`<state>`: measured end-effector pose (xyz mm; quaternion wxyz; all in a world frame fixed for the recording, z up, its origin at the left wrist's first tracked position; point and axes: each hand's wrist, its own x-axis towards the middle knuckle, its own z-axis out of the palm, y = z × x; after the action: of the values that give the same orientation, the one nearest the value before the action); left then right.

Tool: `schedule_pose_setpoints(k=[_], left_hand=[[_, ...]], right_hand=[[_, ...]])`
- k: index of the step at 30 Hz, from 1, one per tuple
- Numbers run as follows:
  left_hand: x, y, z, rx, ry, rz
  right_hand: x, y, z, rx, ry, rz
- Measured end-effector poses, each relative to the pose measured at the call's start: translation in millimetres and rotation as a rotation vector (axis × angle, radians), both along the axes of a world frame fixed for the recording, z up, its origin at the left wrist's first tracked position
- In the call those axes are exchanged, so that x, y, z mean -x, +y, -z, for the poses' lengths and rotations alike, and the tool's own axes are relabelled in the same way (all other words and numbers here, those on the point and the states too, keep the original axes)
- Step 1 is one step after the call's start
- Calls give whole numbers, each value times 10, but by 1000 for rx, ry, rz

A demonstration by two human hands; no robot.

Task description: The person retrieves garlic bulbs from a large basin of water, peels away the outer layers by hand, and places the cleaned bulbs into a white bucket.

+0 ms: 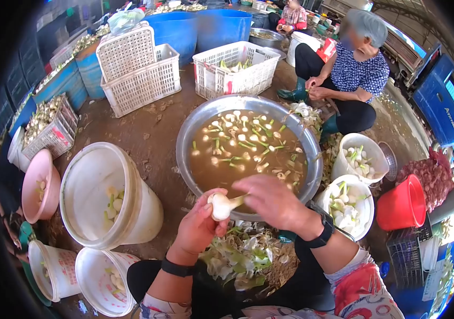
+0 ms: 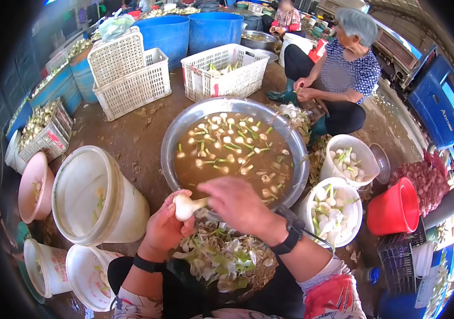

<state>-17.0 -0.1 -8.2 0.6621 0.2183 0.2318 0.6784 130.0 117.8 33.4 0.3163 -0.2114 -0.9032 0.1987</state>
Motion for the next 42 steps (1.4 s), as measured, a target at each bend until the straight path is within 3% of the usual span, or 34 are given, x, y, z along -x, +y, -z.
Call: schedule_pose_setpoints(k=[2,3,4,6,7,9,13,14,16,17,19,20,22,26,32,34,36,38,40,42], left_hand=[[-38,-11,4,-19,-16,86],[-72,-8,3,132,225,-60],[-19,-16,126,107,485,-98],[-82,0,42,59,1299,-424],[-118,10,-9,25,1285,-420],[-149,-10,-79,193,1382,-427],[-128,-14,-178,1,1579,-418],[-118,-7,-148,-15,1547,-415],[-88,3,-15,38,1344,-344],[-106,14,46,33,1343,-348],[-161,42,116,-58,602,-383],[-173,48,95,-64,604,-388],[-188,32,46,-28,77,-369],[-200,31,31,-63,-126,-238],[-256,-2,-93,-97,-256,-130],[-252,-36,-43,-73,-366,-102],[-183,-73,24,-60,-323,-186],[-279,-49,-7,-13,-291,-248],[-284,-67,-153,229,-248,-235],[-151,-57,-29,213,-330,-100]], right_hand=[[-25,-52,41,244,-324,-260],[-27,-94,97,149,-292,-238],[-44,-132,141,46,-271,-205],[-62,-220,37,12,-503,-141],[-71,-221,80,-6,-513,-112],[-57,-210,177,150,-293,-148],[-28,-185,210,261,-333,-52],[-4,-146,196,405,-377,-92],[52,-39,207,1209,-393,-90],[63,-6,228,1204,-393,-89],[79,18,278,1521,-303,-181],[92,-25,329,1513,-304,-184],[115,-135,439,1812,125,-400],[112,-207,325,1776,197,-492],[-35,-97,207,1844,94,-646],[-120,-53,215,1780,-15,-853],[-123,-82,136,1373,-93,-592],[-30,-254,240,1404,476,-385],[20,-173,205,1645,440,-425],[48,-161,148,1551,210,-308]])
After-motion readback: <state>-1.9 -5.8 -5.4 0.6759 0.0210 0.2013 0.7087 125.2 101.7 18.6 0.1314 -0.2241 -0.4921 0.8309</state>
